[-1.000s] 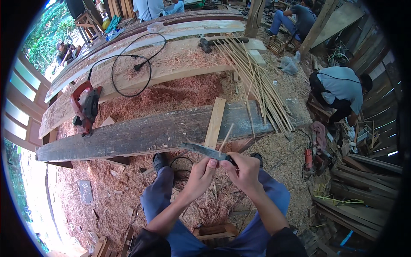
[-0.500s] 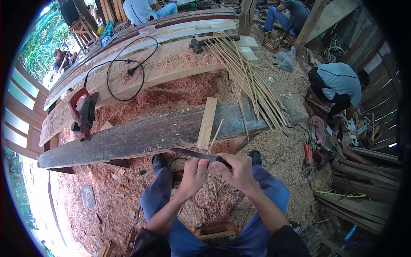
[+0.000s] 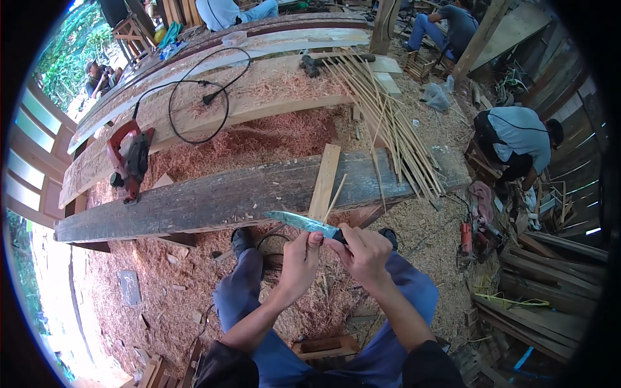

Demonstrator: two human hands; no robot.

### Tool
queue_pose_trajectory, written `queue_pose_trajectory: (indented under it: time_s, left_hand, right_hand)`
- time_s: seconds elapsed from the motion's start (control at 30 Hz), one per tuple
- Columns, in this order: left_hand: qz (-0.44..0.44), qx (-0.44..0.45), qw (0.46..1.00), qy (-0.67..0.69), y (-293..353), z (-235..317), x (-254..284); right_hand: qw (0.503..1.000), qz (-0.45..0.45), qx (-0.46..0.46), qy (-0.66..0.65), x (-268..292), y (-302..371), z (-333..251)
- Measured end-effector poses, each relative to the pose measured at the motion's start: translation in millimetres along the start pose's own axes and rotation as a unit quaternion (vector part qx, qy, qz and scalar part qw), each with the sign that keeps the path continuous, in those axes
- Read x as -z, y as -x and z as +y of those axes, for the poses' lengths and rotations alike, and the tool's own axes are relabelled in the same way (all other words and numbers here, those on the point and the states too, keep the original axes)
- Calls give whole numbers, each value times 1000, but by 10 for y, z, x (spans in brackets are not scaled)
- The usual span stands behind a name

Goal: The person shaves and tapers thin wood splints using a knife by hand while supporting each splint against a wooden block on a workbench.

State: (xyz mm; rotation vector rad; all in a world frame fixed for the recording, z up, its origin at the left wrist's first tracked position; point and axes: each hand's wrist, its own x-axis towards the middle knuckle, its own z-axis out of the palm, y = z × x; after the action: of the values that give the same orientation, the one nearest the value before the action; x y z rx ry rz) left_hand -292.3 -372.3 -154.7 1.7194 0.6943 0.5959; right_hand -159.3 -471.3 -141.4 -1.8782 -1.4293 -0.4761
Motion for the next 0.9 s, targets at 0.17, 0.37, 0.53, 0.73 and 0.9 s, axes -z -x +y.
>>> queue_pose_trajectory:
  time_s: [0.17, 0.37, 0.53, 0.73, 0.9]
  left_hand:
    - [-19, 37, 999, 32, -8, 50, 62]
    - [-98, 69, 980, 160, -13, -40, 187]
    - [-106, 69, 965, 230, -24, -1, 225]
    - [-68, 87, 963, 245, 18, -88, 91]
    - [-24, 53, 983, 172, -40, -44, 26]
  right_hand:
    - [1000, -4, 1, 4, -46, -21, 18]
    - [985, -37, -60, -155, 72, -37, 50]
    - [964, -127, -111, -204, 208, -27, 161]
    - [977, -89, -85, -174, 223, -18, 164]
    - [996, -29, -38, -76, 144, 48, 154]
